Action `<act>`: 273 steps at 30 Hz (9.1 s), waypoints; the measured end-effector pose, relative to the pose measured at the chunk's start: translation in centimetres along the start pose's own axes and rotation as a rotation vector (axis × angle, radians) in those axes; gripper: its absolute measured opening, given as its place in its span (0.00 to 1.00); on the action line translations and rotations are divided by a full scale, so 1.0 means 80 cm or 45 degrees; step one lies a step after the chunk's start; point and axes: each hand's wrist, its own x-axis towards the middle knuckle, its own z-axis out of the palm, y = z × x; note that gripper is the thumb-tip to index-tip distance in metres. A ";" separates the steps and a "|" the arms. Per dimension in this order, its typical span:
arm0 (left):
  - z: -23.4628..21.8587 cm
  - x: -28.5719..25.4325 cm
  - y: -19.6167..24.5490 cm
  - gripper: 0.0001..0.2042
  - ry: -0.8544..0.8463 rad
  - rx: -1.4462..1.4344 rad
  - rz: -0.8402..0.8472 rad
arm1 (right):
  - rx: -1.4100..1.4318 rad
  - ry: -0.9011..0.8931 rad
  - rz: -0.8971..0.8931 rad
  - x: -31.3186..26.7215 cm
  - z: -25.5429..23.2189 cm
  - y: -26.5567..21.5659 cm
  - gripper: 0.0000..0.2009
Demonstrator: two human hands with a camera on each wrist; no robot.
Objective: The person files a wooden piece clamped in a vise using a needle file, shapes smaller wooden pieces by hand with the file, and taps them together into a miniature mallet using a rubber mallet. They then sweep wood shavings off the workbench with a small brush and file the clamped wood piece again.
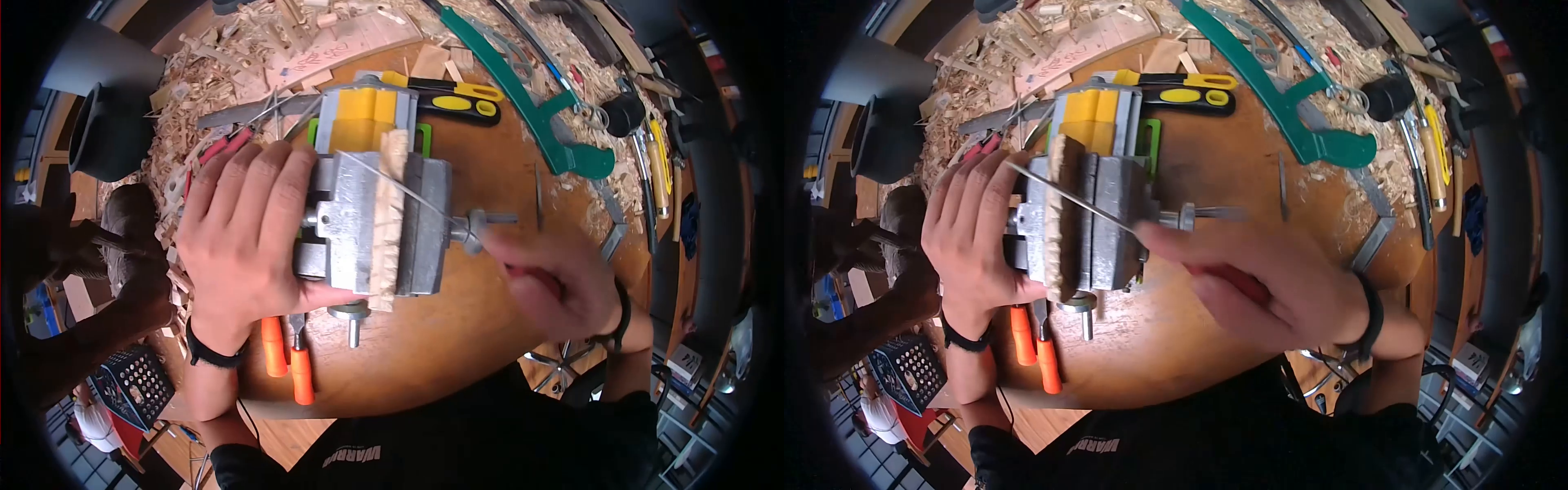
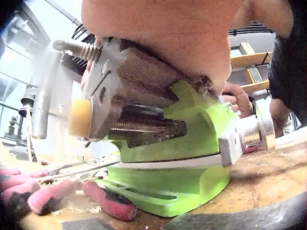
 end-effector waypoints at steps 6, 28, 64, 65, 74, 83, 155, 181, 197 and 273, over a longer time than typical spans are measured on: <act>-0.002 0.002 -0.003 0.47 -0.005 0.033 -0.004 | -0.051 -0.029 -0.069 -0.004 -0.004 0.004 0.21; -0.001 0.004 0.002 0.47 0.006 0.002 -0.003 | -1.388 0.084 -0.555 -0.010 0.013 -0.017 0.24; -0.006 0.002 0.003 0.47 -0.040 0.001 -0.015 | -1.194 0.109 -0.537 0.005 0.025 0.011 0.28; -0.007 0.002 0.003 0.46 -0.025 0.001 -0.013 | -0.963 0.065 -0.417 0.003 0.022 0.014 0.27; -0.005 0.001 0.002 0.46 -0.006 -0.010 -0.021 | -0.304 0.039 -0.071 0.005 0.004 -0.006 0.22; -0.003 -0.003 0.004 0.49 -0.054 0.030 -0.051 | -0.345 0.052 -0.009 0.008 0.011 -0.015 0.22; -0.007 0.003 0.005 0.46 -0.041 -0.007 -0.056 | -0.039 -0.040 0.133 -0.013 -0.006 -0.008 0.21; -0.001 0.000 0.002 0.48 0.000 0.020 -0.034 | -0.258 -0.149 0.065 -0.006 -0.010 -0.011 0.27; -0.002 -0.002 0.003 0.48 -0.046 0.020 -0.033 | -0.418 -0.099 -0.062 -0.023 -0.009 0.000 0.29; -0.005 0.001 0.002 0.46 -0.013 -0.028 -0.007 | -1.366 -0.046 -0.394 -0.022 0.014 -0.024 0.26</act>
